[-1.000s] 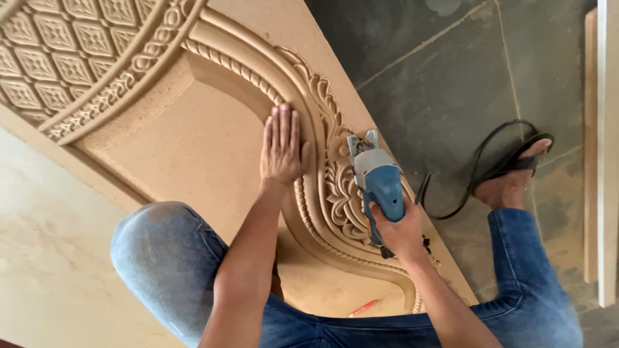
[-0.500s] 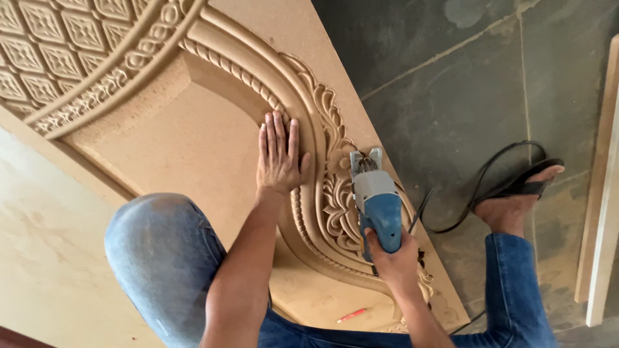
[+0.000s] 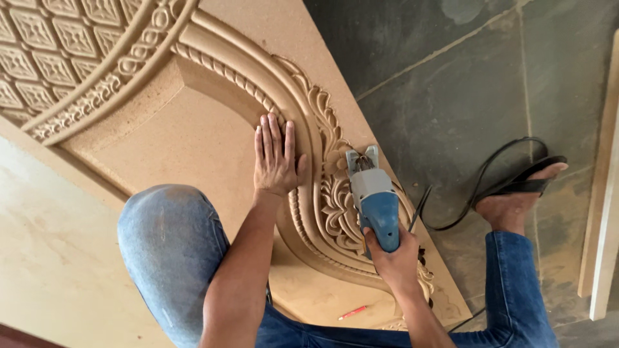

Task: The person uses a handheld electric carving tool to shape and refine intricate floral and geometric patterns on a large wooden panel. They guide the tool along the carved lines while kneeling on the floor, occasionally adjusting their position to reach different sections of the design.

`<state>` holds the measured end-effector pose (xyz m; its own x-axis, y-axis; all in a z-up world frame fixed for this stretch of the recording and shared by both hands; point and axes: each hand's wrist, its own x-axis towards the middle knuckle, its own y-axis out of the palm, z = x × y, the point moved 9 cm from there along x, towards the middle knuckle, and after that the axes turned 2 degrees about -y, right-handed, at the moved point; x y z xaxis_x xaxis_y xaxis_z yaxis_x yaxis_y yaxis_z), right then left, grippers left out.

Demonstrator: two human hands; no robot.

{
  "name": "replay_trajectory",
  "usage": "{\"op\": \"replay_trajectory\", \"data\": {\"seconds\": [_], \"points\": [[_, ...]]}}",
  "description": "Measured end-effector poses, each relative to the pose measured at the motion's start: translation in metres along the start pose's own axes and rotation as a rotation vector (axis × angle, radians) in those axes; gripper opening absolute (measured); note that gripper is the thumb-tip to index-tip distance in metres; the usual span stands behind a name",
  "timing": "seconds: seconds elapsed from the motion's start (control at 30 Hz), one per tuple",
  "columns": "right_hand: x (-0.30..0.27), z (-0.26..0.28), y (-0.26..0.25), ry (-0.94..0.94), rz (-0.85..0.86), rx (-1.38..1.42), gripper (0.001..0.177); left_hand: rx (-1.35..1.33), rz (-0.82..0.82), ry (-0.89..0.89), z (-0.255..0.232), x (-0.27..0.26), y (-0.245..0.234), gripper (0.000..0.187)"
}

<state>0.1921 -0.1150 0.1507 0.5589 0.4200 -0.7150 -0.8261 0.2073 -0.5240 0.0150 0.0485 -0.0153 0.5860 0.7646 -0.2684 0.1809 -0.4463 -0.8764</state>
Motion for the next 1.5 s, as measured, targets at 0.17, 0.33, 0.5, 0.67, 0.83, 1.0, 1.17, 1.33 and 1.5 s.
{"op": "replay_trajectory", "data": {"seconds": [0.17,0.33,0.5,0.67,0.83,1.0,1.17,1.33,1.5], "points": [[0.006,0.002,-0.007,0.063,0.037,-0.088,0.016,0.005,0.047,-0.009,0.001,0.000,0.002,0.079],[0.014,0.015,-0.019,-0.066,0.068,-0.194,0.020,-0.012,0.014,0.002,-0.001,0.000,-0.002,0.078],[0.020,0.021,-0.019,-0.154,0.112,-0.218,0.023,-0.004,0.025,0.001,-0.002,0.001,-0.004,0.078],[0.018,0.018,-0.020,-0.109,0.115,-0.226,0.021,-0.019,0.022,0.003,-0.002,-0.001,-0.007,0.078],[0.016,0.019,-0.019,-0.149,0.109,-0.225,0.020,-0.051,0.021,-0.032,-0.005,-0.005,-0.001,0.076],[0.021,0.025,-0.020,-0.256,0.100,-0.276,0.022,-0.150,-0.046,-0.060,-0.016,-0.023,0.003,0.074],[0.026,0.013,-0.021,-0.146,0.159,-0.275,0.021,-0.140,-0.038,-0.074,-0.017,-0.025,0.003,0.075],[0.030,0.021,-0.026,-0.198,0.156,-0.328,0.022,-0.122,-0.038,-0.075,-0.017,-0.024,0.002,0.075],[0.033,0.026,-0.026,-0.243,0.197,-0.329,0.025,-0.089,-0.036,-0.073,-0.018,-0.025,0.005,0.075]]}}
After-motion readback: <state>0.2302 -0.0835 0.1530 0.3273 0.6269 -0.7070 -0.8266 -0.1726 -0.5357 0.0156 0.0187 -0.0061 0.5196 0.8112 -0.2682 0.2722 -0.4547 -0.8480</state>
